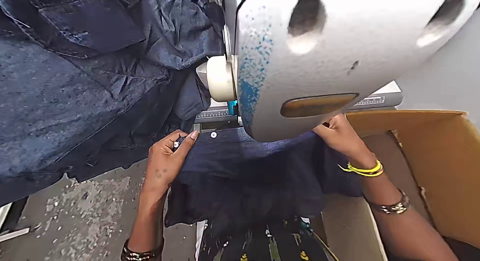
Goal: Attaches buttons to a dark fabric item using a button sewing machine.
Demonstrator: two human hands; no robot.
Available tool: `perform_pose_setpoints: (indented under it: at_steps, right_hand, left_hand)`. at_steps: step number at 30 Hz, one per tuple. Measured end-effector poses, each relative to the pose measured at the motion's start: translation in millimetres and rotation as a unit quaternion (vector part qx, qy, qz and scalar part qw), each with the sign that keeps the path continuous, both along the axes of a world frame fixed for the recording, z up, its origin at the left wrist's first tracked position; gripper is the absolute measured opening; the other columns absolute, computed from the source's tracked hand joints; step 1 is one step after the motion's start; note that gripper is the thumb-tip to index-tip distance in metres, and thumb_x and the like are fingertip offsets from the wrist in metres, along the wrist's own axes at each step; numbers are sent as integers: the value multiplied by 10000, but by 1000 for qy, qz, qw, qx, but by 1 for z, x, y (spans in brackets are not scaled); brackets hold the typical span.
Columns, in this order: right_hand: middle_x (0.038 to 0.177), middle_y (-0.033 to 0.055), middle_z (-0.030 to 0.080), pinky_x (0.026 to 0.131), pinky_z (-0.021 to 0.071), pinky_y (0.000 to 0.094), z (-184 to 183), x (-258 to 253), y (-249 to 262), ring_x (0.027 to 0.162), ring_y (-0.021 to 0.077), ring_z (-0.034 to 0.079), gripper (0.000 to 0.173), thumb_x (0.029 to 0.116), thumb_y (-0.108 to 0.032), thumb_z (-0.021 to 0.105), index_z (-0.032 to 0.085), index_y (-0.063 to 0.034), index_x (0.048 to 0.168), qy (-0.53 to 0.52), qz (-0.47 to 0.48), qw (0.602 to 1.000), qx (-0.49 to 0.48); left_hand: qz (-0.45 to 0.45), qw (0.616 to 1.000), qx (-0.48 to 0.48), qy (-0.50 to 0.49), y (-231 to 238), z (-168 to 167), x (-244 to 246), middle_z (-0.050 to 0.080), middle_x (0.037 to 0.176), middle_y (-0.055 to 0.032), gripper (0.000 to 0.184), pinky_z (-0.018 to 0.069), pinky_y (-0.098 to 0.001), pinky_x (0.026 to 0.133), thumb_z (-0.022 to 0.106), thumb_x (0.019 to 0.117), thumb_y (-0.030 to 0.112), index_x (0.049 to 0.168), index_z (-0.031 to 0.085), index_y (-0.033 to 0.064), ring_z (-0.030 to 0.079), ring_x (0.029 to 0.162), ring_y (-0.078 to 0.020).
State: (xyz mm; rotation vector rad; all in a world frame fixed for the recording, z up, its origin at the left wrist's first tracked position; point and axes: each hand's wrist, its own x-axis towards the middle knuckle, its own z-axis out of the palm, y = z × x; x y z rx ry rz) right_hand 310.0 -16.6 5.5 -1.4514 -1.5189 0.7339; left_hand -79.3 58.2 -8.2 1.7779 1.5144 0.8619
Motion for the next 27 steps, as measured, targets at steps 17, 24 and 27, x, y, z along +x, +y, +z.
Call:
perform_pose_setpoints:
  at_steps: [17, 24, 27]
  right_hand:
    - [1174, 301, 647, 868, 440, 682, -19, 28, 55, 1102, 541, 588, 433, 884, -258, 774, 702, 33, 1197, -425, -141, 889, 100]
    - [1187, 309, 648, 926, 434, 687, -18, 17, 46, 1167, 534, 584, 192, 923, -74, 717, 717, 61, 1058, -437, -118, 890, 59]
    - [1027, 276, 691, 843, 525, 600, -19, 15, 29, 1003, 455, 679, 222, 978, -126, 615, 707, 66, 1040, -364, -169, 909, 113]
  left_hand:
    - [-217, 969, -38, -108, -11, -8, 81, 611, 1273, -108, 574, 494, -195, 957, 447, 1053, 315, 1447, 372, -96, 597, 1100, 1]
    - [-142, 972, -107, -153, -17, -14, 103, 615, 1076, -51, 637, 513, -174, 796, 508, 1005, 313, 1465, 322, -86, 603, 894, 21]
    - [-119, 973, -101, -168, -18, -16, 106, 611, 1056, -42, 625, 512, -162, 782, 549, 992, 293, 1440, 338, -89, 601, 869, 29]
